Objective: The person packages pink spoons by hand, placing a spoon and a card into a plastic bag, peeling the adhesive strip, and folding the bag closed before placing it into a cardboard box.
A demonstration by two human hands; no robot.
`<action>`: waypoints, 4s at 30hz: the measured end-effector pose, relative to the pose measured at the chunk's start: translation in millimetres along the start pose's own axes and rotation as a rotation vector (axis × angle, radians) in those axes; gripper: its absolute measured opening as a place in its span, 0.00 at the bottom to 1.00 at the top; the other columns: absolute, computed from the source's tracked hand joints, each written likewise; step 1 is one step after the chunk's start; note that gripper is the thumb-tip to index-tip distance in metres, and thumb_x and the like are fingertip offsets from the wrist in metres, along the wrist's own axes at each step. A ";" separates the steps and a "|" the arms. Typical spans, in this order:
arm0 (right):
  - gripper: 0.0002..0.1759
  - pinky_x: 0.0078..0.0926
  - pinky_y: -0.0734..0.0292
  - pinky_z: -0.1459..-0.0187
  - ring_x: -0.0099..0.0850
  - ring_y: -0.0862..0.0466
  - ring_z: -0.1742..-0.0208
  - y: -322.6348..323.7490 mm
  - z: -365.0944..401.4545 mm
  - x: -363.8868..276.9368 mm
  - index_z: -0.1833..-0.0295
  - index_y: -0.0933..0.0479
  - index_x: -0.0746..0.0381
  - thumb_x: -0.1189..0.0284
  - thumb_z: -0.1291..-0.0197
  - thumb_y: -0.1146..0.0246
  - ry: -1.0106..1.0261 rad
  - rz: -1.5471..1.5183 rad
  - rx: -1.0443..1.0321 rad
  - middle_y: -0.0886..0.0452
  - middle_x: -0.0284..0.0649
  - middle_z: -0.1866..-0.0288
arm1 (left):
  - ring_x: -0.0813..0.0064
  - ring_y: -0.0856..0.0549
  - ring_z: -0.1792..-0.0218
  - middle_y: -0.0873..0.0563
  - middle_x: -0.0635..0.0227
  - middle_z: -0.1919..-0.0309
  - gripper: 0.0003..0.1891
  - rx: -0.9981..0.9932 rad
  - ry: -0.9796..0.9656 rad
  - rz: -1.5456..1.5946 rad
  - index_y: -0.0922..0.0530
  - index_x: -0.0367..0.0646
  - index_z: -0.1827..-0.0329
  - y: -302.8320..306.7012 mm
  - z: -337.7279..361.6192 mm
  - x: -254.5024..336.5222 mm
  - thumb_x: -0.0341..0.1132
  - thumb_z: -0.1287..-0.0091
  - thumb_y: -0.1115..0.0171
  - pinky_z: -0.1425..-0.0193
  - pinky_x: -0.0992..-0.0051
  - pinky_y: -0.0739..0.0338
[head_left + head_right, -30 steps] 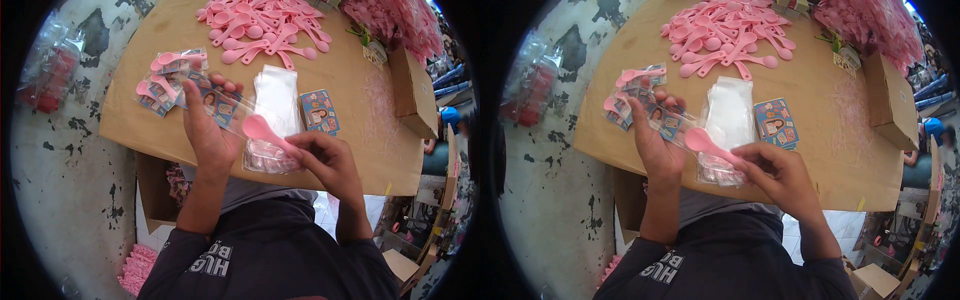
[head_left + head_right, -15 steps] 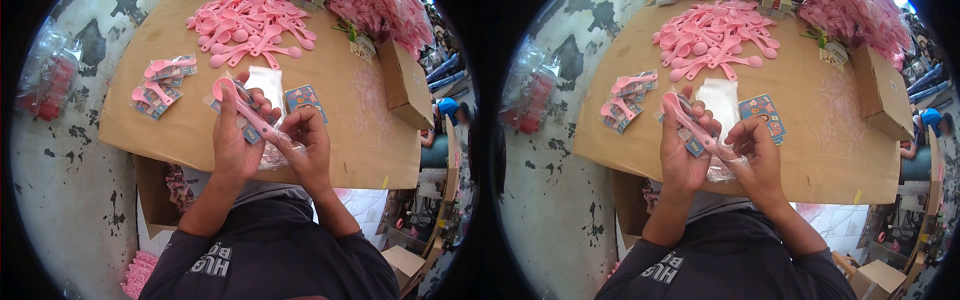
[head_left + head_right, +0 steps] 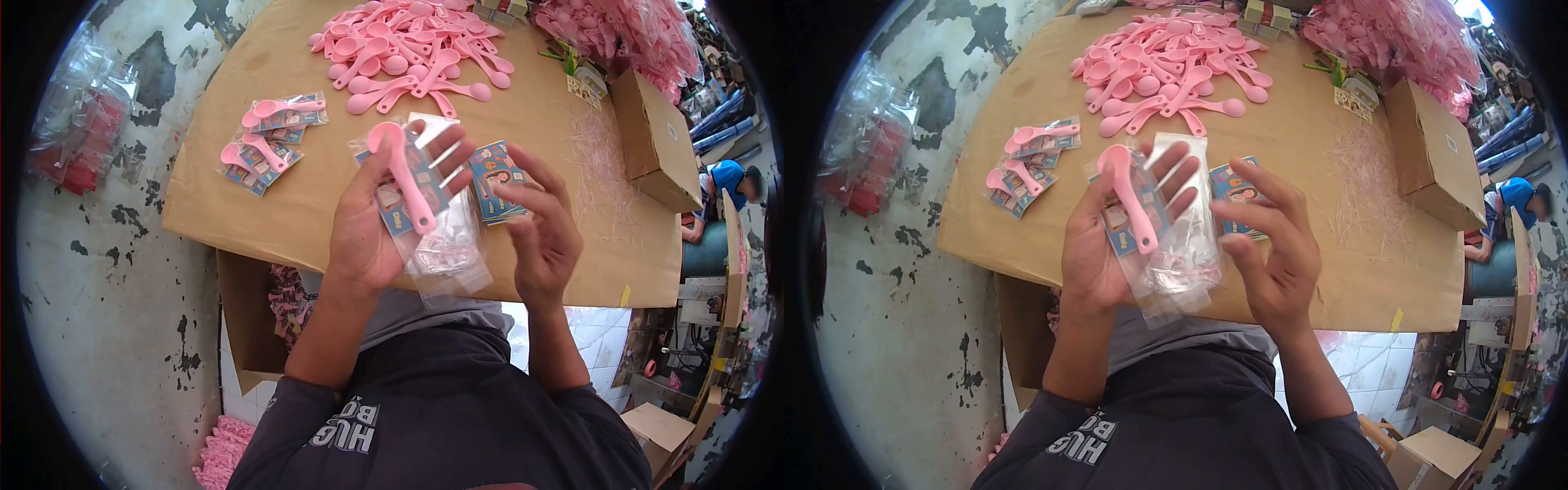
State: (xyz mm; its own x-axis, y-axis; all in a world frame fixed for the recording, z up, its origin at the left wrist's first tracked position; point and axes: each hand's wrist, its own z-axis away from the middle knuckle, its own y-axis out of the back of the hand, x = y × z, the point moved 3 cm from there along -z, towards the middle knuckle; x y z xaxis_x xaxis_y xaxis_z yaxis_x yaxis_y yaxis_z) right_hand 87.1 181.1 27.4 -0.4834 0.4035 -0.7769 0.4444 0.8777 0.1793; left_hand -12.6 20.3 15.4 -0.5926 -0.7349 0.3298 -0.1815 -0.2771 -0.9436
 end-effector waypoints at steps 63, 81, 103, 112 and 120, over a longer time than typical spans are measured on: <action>0.08 0.15 0.26 0.64 0.15 0.20 0.64 -1.4 -15.1 -5.0 0.46 0.20 0.67 0.81 0.28 0.39 -0.405 -0.258 -0.112 0.18 0.34 0.55 | 0.72 0.12 0.46 0.13 0.52 0.42 0.13 -0.109 -0.333 -0.999 0.21 0.31 0.40 -2.6 20.6 -15.5 0.31 0.21 0.37 0.39 0.71 0.17; 0.09 0.16 0.32 0.65 0.17 0.24 0.65 1.2 -18.9 10.2 0.57 0.14 0.67 0.79 0.26 0.40 -0.374 -0.410 -0.176 0.17 0.34 0.59 | 0.76 0.10 0.50 0.09 0.59 0.53 0.06 -0.187 -0.346 -0.939 0.18 0.31 0.49 11.2 23.4 7.8 0.22 0.22 0.43 0.43 0.76 0.17; 0.12 0.12 0.31 0.63 0.12 0.24 0.61 2.5 -13.3 -10.4 0.53 0.23 0.64 0.80 0.37 0.26 -0.367 -0.404 -0.048 0.22 0.29 0.58 | 0.69 0.11 0.45 0.11 0.45 0.46 0.24 -0.196 -0.328 -0.913 0.30 0.34 0.29 -9.3 27.2 -3.1 0.20 0.27 0.35 0.43 0.75 0.13; 0.11 0.15 0.23 0.56 0.16 0.18 0.57 0.6 -12.2 1.6 0.50 0.21 0.65 0.82 0.35 0.27 -0.303 -0.394 -0.205 0.17 0.31 0.56 | 0.76 0.10 0.50 0.07 0.58 0.52 0.16 -0.177 -0.085 -1.022 0.17 0.30 0.39 5.9 30.6 0.7 0.23 0.29 0.31 0.46 0.77 0.17; 0.05 0.21 0.25 0.58 0.25 0.20 0.59 60.1 -39.8 -15.0 0.53 0.21 0.66 0.83 0.32 0.37 -0.104 -0.187 -0.141 0.20 0.36 0.60 | 0.70 0.11 0.44 0.09 0.57 0.46 0.14 -0.093 -0.749 -1.435 0.13 0.35 0.42 6.2 25.0 74.1 0.19 0.29 0.35 0.40 0.72 0.17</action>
State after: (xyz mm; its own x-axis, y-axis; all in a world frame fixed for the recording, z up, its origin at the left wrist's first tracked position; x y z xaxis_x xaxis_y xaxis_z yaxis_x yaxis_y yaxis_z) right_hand 91.0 238.0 73.8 -0.4644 0.2080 -0.8608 0.2413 0.9650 0.1030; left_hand -38.0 -51.3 34.7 0.5870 -0.0473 0.8082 -0.2802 -0.9485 0.1480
